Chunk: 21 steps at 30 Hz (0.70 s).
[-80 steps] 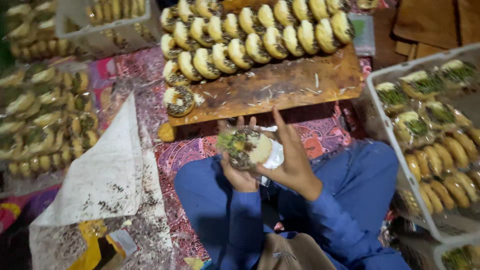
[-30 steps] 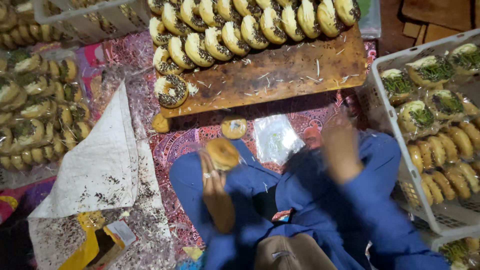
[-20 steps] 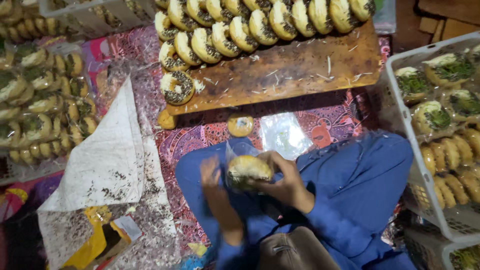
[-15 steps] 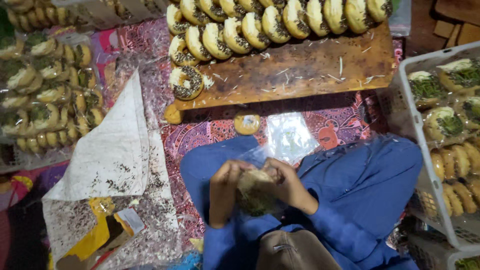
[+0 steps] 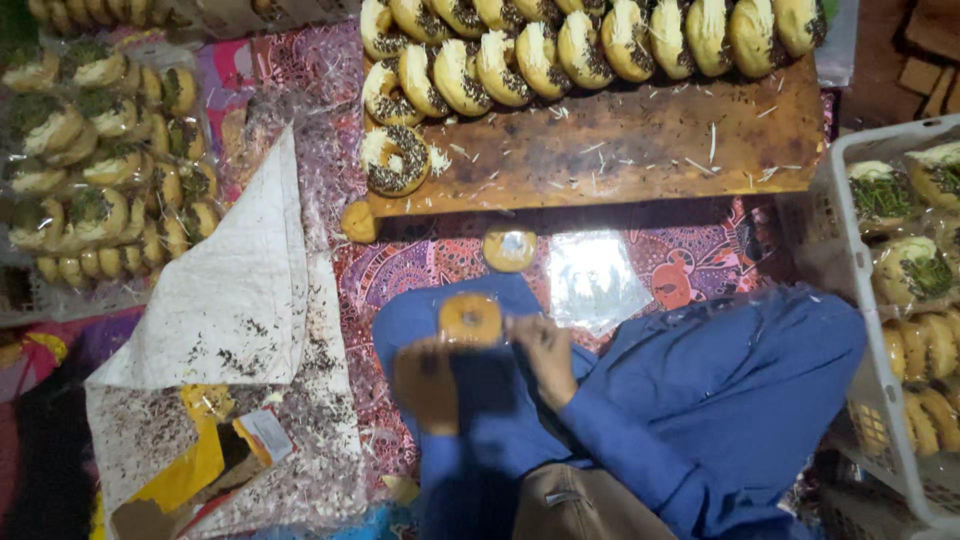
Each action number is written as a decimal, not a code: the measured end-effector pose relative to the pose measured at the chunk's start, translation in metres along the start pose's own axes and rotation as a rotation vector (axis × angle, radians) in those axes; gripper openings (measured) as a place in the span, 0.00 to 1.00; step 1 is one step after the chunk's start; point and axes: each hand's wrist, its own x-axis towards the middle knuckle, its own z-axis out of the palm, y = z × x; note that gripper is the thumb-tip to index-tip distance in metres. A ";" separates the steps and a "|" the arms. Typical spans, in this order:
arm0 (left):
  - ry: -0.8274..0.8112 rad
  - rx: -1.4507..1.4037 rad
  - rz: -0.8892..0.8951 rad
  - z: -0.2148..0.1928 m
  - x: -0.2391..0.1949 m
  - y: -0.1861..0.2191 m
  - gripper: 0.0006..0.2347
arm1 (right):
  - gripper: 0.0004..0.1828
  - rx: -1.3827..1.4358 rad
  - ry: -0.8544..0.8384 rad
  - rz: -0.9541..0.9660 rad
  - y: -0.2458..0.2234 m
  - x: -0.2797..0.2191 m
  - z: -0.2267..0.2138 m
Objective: The person sits on the floor and repeatedly picks up ring-shaped pastries from a wooden board, places them into small clear plastic bags, and sets the packaged items into a white plastic crate. The person handles the pastries one at a time throughout the clip.
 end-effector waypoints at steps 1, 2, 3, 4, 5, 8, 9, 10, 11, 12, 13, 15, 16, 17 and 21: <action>-0.054 -0.027 -0.076 0.000 -0.014 -0.009 0.08 | 0.10 -0.030 -0.016 0.088 0.013 -0.006 -0.003; -0.108 -0.053 -0.153 0.001 -0.025 -0.018 0.08 | 0.10 -0.099 -0.014 0.038 0.023 -0.007 -0.006; -0.160 -0.081 -0.224 0.009 -0.032 -0.027 0.08 | 0.11 -0.166 -0.010 -0.017 0.028 -0.003 -0.007; -0.164 -0.193 -0.265 0.024 -0.033 -0.035 0.08 | 0.12 -0.233 -0.006 -0.071 0.031 0.005 -0.008; -0.172 -0.297 -0.316 0.041 -0.036 -0.043 0.09 | 0.14 -0.180 -0.043 -0.093 0.031 0.014 -0.009; -0.222 -0.598 -0.430 0.127 -0.024 -0.057 0.08 | 0.08 -0.104 -0.011 -0.162 0.015 0.071 -0.004; -0.161 -0.642 -0.206 0.165 -0.014 -0.060 0.13 | 0.13 -0.070 0.052 -0.226 0.008 0.093 -0.002; -0.225 -0.564 -0.351 0.197 -0.008 -0.063 0.13 | 0.17 -0.036 0.116 -0.290 0.003 0.112 0.000; -0.293 -0.486 -0.493 0.226 -0.003 -0.066 0.14 | 0.19 -0.203 0.158 -0.334 0.001 0.126 0.000; -0.212 -0.495 -0.414 0.249 0.000 -0.068 0.15 | 0.21 -0.372 0.200 -0.375 0.000 0.139 0.000; -0.138 -0.500 -0.333 0.263 0.004 -0.070 0.18 | 0.22 -0.537 0.244 -0.409 0.001 0.147 0.004; -0.285 -0.422 -0.335 0.275 0.014 -0.070 0.18 | 0.31 -0.490 0.262 -0.318 -0.004 0.156 0.013; -0.506 -0.330 -0.410 0.273 0.017 -0.070 0.15 | 0.36 -0.464 0.274 -0.277 -0.006 0.159 0.016; -0.740 -0.229 -0.477 0.261 0.016 -0.068 0.13 | 0.37 -0.328 0.223 -0.258 -0.003 0.154 0.016; -0.605 -0.985 -0.636 0.197 0.020 -0.025 0.15 | 0.40 -0.020 -0.009 -0.209 -0.025 0.121 -0.011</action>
